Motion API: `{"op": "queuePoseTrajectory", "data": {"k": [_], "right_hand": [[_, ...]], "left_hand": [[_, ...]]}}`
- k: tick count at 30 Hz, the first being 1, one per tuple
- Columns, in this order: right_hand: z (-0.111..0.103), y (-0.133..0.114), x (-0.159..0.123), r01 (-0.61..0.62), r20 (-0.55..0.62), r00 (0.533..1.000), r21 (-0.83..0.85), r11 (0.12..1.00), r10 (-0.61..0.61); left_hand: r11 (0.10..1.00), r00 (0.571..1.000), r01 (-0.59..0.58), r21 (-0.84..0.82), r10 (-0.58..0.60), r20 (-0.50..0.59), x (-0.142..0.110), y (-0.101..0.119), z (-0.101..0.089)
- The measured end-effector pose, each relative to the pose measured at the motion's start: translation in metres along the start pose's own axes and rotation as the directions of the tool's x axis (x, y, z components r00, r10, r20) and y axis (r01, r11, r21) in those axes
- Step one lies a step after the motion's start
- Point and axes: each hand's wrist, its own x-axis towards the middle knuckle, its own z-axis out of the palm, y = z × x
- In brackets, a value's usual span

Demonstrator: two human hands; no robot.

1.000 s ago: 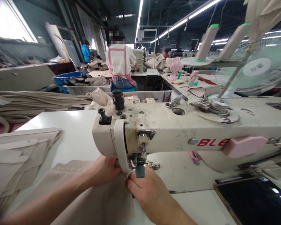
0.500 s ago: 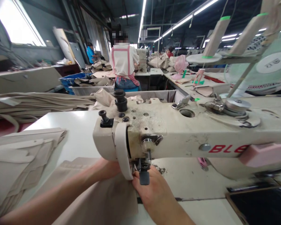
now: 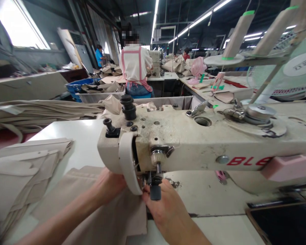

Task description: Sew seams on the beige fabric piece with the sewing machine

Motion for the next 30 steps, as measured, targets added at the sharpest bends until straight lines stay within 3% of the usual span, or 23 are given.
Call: {"op": "queuePoseTrajectory", "data": {"k": [4, 6, 7, 9, 10, 11, 12, 16, 19, 22, 25, 27, 28, 29, 30], "right_hand": [[0.000, -0.003, -0.010, -0.189, 0.093, 0.980, 0.130, 0.973, 0.178], [0.002, -0.010, -0.019, -0.344, 0.142, 0.938, 0.281, 0.896, 0.316], [0.004, -0.015, -0.024, -0.470, 0.206, 0.882, 0.422, 0.775, 0.423], [0.007, -0.026, -0.034, -0.641, 0.377, 0.725, 0.674, 0.366, 0.576], [0.009, -0.032, -0.038, -0.650, 0.438, 0.661, 0.740, 0.172, 0.609], [0.011, -0.037, -0.041, -0.628, 0.459, 0.626, 0.776, 0.058, 0.631], [0.012, -0.041, -0.043, -0.603, 0.454, 0.606, 0.797, 0.005, 0.653], [0.011, -0.051, -0.040, -0.572, 0.427, 0.589, 0.820, -0.019, 0.686], [0.003, -0.053, -0.034, -0.571, 0.463, 0.590, 0.818, -0.063, 0.662], [-0.004, -0.055, -0.029, -0.535, 0.503, 0.643, 0.834, -0.131, 0.577], [-0.002, -0.057, -0.032, -0.511, 0.484, 0.676, 0.851, -0.120, 0.555], [0.004, -0.056, -0.038, -0.531, 0.463, 0.681, 0.846, -0.053, 0.567], [0.006, -0.055, -0.042, -0.553, 0.432, 0.682, 0.833, 0.029, 0.590], [0.008, -0.053, -0.045, -0.575, 0.363, 0.693, 0.800, 0.173, 0.623], [0.008, -0.050, -0.048, -0.578, 0.253, 0.730, 0.724, 0.377, 0.634]], "left_hand": [[0.986, 0.997, -0.024, -0.164, 0.035, 0.062, -0.048, 0.008, 0.014], [0.980, 0.991, 0.040, -0.196, -0.014, 0.130, -0.064, 0.013, 0.016], [0.977, 0.988, 0.069, -0.199, -0.040, 0.146, -0.067, 0.015, 0.016], [0.969, 0.985, 0.096, -0.228, -0.058, 0.165, -0.067, 0.016, 0.014], [0.964, 0.985, 0.088, -0.249, -0.046, 0.169, -0.066, 0.017, 0.012], [0.962, 0.985, 0.071, -0.265, -0.025, 0.172, -0.064, 0.016, 0.010], [0.960, 0.985, 0.054, -0.275, -0.007, 0.170, -0.063, 0.016, 0.010], [0.961, 0.980, -0.074, -0.265, 0.119, 0.160, -0.068, 0.014, 0.015], [0.957, 0.968, -0.235, -0.172, 0.246, 0.048, -0.080, 0.014, 0.023], [0.894, 0.887, -0.442, 0.077, 0.448, -0.114, -0.088, 0.017, 0.026], [0.802, 0.801, -0.531, 0.274, 0.581, -0.145, -0.089, 0.021, 0.022], [0.787, 0.792, -0.541, 0.297, 0.596, -0.135, -0.089, 0.023, 0.020], [0.784, 0.791, -0.544, 0.299, 0.599, -0.129, -0.089, 0.024, 0.020], [0.776, 0.788, -0.552, 0.305, 0.605, -0.116, -0.090, 0.025, 0.020], [0.769, 0.784, -0.557, 0.313, 0.611, -0.106, -0.090, 0.026, 0.020]]}}
